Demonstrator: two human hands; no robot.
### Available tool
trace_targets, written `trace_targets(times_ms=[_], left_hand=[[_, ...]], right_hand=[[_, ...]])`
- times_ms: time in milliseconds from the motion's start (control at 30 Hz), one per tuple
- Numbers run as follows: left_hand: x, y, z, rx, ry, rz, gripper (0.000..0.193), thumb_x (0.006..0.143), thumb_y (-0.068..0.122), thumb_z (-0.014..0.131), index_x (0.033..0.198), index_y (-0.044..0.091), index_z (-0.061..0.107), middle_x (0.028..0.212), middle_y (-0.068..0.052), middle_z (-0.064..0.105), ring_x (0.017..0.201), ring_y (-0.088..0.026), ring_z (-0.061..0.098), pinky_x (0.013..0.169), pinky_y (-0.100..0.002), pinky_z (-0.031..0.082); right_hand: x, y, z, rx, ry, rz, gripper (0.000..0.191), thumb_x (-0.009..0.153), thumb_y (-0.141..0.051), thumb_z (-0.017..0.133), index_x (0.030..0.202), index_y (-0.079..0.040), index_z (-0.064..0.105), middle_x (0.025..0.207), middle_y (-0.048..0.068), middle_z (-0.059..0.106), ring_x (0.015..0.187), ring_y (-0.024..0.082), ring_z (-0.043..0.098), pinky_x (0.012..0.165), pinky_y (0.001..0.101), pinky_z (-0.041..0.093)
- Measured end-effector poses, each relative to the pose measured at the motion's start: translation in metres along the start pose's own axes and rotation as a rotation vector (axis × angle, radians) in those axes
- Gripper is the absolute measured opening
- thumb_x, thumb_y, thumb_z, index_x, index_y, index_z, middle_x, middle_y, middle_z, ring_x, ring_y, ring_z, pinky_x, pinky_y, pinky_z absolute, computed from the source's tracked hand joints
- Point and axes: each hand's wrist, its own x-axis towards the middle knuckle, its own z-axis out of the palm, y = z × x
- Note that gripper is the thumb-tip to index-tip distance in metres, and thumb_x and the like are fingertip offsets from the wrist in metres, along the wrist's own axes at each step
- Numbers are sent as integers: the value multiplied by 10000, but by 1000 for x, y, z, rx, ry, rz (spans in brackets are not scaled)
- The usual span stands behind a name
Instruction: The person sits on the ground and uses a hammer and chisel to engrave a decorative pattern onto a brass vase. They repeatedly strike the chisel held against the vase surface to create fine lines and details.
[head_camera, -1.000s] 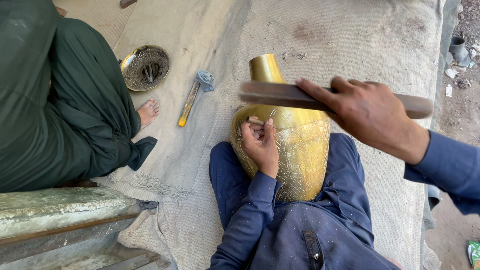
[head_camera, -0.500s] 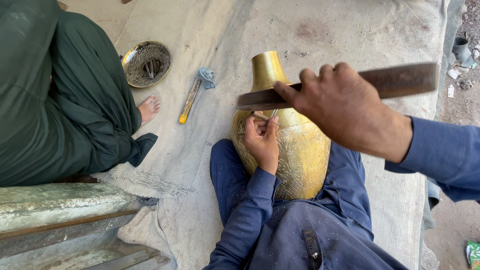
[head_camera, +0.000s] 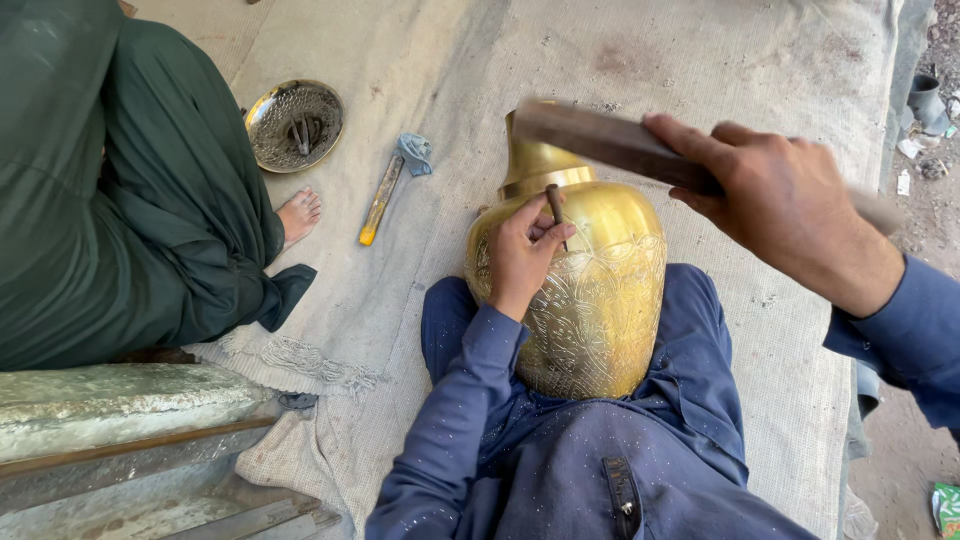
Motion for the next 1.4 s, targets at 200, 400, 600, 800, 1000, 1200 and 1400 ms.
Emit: trace_targets(times_ms=[200,400,600,800,1000,1200,1400], left_hand=[[24,-2,-10,177,-254,145,478,825,75,842,1282,80,704,806,-51,764,665,-95,703,617,-260,589],[40,4,-19,234,-475,167,490,836,105,841,1304,94,695,812,-59,763,663,-109,675,617,-277,558],[47,11,-18,336,-564,264,481,832,123,832,1295,129,704,877,-47,767,711,-124,701,677,-305,572],[46,15,-18,339,-556,248,482,812,125,840,1277,134,712,908,-45,778,746,-120,706,684,-303,573],[36,22,-17,329,-466,116,476,819,102,835,1280,121,718,836,-52,752,667,-123,663,631,-308,565],[25,17,-17,261,-253,158,486,808,92,839,1273,79,697,804,-59,739,638,-110,668,591,-281,561],[3,3,-11,134,-10,125,399,865,111,827,1231,30,690,769,-53,738,643,-94,699,588,-256,556]], right_hand=[[-42,8,35,424,28,208,749,839,-362,800,1522,-255,514,836,88,705,600,197,660,563,381,566],[-86,2,91,503,51,373,807,835,-315,811,1573,-227,498,1023,160,764,738,283,735,683,441,608],[-106,-39,128,737,160,524,784,854,-279,795,1564,-200,472,1086,151,743,774,291,719,696,414,601],[-109,-29,143,896,120,560,770,828,-201,831,1533,-109,535,1139,182,739,979,268,728,861,429,600],[-87,-10,132,949,214,382,761,837,-220,803,1522,-47,520,1352,258,667,1168,321,666,989,466,555],[-48,14,76,626,39,361,750,872,-252,799,1555,-142,513,1110,215,747,811,312,748,723,444,621],[-7,-3,10,374,27,109,727,956,-284,710,1626,-217,434,952,137,730,716,242,721,658,387,606]])
